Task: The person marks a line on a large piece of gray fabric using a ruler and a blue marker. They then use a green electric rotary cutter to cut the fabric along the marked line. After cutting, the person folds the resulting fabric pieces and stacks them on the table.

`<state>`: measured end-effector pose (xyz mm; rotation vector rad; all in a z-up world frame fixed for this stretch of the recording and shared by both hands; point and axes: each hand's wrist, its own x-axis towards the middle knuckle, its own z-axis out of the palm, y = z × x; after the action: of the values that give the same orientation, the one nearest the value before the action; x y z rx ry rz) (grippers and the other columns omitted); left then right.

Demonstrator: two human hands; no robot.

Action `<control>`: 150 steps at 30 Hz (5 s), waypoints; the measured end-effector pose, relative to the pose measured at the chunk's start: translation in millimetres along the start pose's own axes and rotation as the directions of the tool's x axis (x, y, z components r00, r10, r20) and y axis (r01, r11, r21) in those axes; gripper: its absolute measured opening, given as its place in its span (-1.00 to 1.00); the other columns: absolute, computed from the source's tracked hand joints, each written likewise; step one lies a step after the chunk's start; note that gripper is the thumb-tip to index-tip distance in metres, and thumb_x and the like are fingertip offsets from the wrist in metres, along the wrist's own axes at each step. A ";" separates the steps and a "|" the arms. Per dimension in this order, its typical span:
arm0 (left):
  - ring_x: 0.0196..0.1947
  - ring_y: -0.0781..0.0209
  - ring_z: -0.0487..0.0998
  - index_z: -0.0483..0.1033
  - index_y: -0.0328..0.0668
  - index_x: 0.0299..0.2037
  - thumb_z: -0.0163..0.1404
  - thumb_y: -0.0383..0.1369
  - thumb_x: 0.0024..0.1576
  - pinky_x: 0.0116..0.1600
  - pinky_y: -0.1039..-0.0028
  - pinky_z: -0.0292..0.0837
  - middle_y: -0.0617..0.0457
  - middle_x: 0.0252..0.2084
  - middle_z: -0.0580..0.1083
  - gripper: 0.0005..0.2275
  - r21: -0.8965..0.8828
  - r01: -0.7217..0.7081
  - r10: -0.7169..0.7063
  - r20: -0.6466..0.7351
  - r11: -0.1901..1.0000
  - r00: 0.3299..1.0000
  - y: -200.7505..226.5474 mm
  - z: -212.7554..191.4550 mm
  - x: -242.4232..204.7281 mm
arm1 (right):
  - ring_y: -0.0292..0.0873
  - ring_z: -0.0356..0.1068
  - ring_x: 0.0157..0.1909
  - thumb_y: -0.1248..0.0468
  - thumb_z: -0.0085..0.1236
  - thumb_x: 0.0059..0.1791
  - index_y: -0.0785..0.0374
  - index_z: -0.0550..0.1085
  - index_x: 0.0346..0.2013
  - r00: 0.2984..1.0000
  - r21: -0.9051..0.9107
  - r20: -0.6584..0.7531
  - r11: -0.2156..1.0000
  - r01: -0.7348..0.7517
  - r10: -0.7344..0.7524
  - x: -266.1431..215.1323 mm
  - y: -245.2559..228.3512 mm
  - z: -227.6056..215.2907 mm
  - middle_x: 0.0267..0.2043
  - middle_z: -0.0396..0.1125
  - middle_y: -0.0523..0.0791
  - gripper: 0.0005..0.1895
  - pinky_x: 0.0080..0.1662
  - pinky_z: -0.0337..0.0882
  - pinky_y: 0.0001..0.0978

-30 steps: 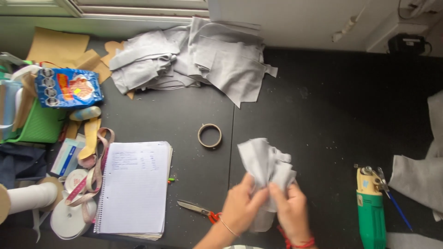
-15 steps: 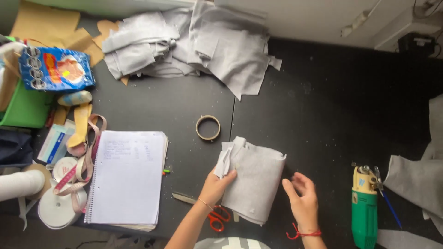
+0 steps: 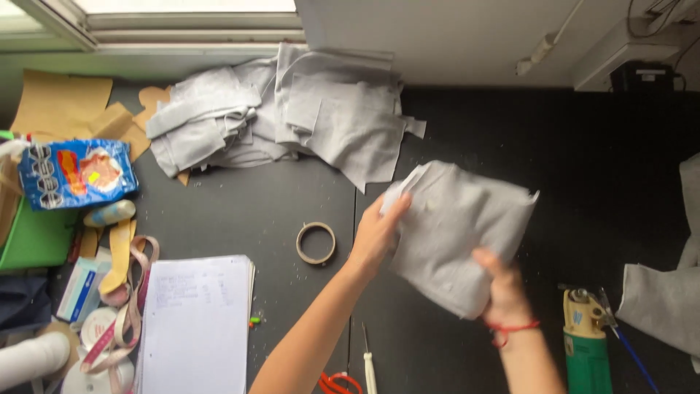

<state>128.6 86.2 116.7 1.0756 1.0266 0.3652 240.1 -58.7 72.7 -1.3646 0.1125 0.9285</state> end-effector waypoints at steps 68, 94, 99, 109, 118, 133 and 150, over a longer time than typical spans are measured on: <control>-0.31 0.03 0.34 0.23 -0.11 -0.31 -0.03 0.03 -0.13 -0.37 0.27 0.26 0.04 -0.32 0.30 -0.58 0.800 -0.002 0.163 -0.120 0.600 0.979 -122.2 -42.2 21.1 | 0.23 -0.18 0.27 0.17 0.21 -0.44 0.27 0.26 -0.01 0.558 -0.938 0.279 -0.096 0.334 -0.782 -22.7 67.2 -42.5 0.26 -0.26 0.18 -0.27 0.17 -0.03 0.12; -0.03 -0.02 0.28 0.12 -0.23 0.05 0.07 -0.10 -0.23 0.04 0.23 0.15 -0.12 0.05 0.17 -0.34 0.404 -0.649 0.527 0.381 0.644 0.760 -100.4 58.0 -52.6 | 0.17 0.18 -0.02 0.47 -0.19 -0.21 0.45 0.19 0.01 0.970 0.058 -0.216 0.993 -0.101 0.111 -57.0 15.2 -53.5 -0.02 0.17 0.18 -0.53 -0.01 0.20 0.04; -0.30 0.06 0.47 0.29 -0.04 -0.28 -0.24 -0.29 0.01 -0.20 0.35 0.27 0.05 -0.29 0.45 -0.87 0.364 -0.229 0.208 0.097 0.903 0.973 -105.1 48.1 -21.5 | -0.02 0.35 -0.13 0.49 0.08 -0.33 0.52 0.39 -0.21 0.997 -0.362 -0.072 0.932 -0.017 -0.010 -52.5 19.8 -50.7 -0.20 0.36 0.09 -0.61 -0.04 0.33 -0.28; -0.09 0.31 0.44 0.19 -0.19 -0.19 -0.07 -0.56 -0.12 -0.09 0.63 0.34 -0.07 -0.09 0.43 -0.70 -0.299 -0.019 -0.051 -0.225 0.954 0.973 -108.6 -11.6 11.4 | 0.18 0.19 -0.02 0.69 -0.20 -0.31 0.63 0.20 -0.08 0.993 -0.086 -0.107 0.994 -0.064 0.055 -42.1 12.5 -68.0 -0.07 0.19 0.23 -0.52 -0.02 0.23 -0.05; -0.34 0.22 0.44 0.41 0.04 -0.33 -0.17 -0.59 -0.26 -0.25 0.47 0.27 0.29 -0.28 0.45 -0.68 0.656 -0.615 0.681 0.205 0.437 0.703 -114.7 1.1 18.6 | 0.22 0.20 -0.01 0.69 -0.24 -0.31 0.66 0.22 -0.17 0.998 -0.072 0.062 0.997 0.035 -0.031 -24.2 27.0 -127.3 -0.09 0.21 0.24 -0.59 -0.02 0.25 0.01; -0.30 0.41 0.42 0.42 -0.08 -0.31 -0.15 -0.31 0.02 -0.17 0.65 0.23 0.19 -0.34 0.43 -0.87 0.203 -0.293 0.337 -0.231 0.934 0.913 -87.4 -9.6 -4.2 | -0.03 0.26 -0.21 0.34 -0.18 -0.12 0.48 0.27 -0.10 0.997 0.048 0.064 0.998 -0.037 0.034 -22.4 23.7 -28.2 -0.14 0.27 0.08 -0.66 -0.15 0.25 -0.28; -0.18 0.42 0.29 0.17 0.10 0.11 -0.22 -0.08 -0.05 -0.01 0.62 0.10 0.20 -0.27 0.30 -0.52 0.090 0.164 -0.185 0.363 0.982 0.913 -82.8 6.8 -30.5 | -0.29 0.27 -0.36 0.30 0.02 -0.16 0.17 0.37 -0.28 0.862 -0.333 -0.390 0.922 0.197 -0.325 -36.7 -18.1 -141.5 -0.31 0.30 -0.18 -0.83 -0.23 0.28 -0.62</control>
<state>100.9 22.4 62.0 1.0463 0.7890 -0.0169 288.8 -197.7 71.2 -1.7936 0.1346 0.3990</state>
